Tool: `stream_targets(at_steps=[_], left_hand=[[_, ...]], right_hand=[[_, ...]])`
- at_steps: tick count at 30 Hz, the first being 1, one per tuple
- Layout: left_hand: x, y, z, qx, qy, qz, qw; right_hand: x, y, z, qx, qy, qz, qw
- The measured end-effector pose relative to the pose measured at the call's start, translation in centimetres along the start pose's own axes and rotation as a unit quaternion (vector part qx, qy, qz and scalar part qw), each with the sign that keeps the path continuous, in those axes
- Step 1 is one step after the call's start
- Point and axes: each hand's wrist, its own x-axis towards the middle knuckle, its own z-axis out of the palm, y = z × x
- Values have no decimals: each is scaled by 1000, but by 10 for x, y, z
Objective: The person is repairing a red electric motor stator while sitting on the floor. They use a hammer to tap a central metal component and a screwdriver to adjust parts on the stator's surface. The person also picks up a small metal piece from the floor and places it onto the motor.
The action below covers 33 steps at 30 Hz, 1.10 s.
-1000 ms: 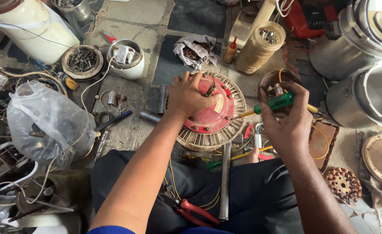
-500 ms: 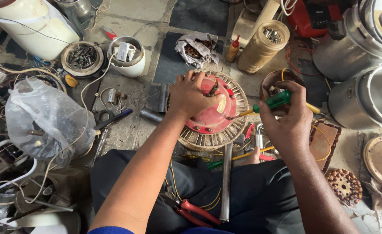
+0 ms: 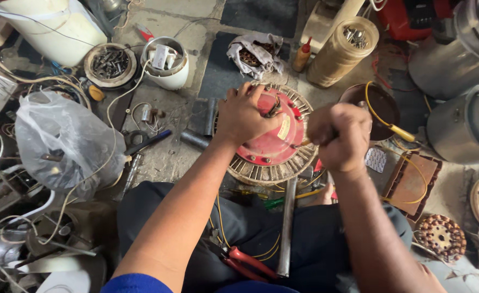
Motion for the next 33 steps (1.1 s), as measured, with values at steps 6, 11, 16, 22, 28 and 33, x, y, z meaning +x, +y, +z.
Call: stream_targets(at_steps=[6,11,16,22,28,33], left_hand=[[4,1,1,-4,75,65,995],[-17,7,15,-220,131,187,948],[-20,15,13,-338,103,80,932],[-17,15,21,-362,158,94,914],[-19,16,14,-345,68,50,935],[-29,49,31,-312,206,80,924]], right_hand=[[10,-7,-7,69,48,6,996],[13,-15,-5,4,208,22,978],[24,-11,-10,156,64,90,982],[9,-5,10,-32,183,-50,981],[-6,-32,7,-339,79,-75,934],[-16,-60,-4,-357,49,30,932]])
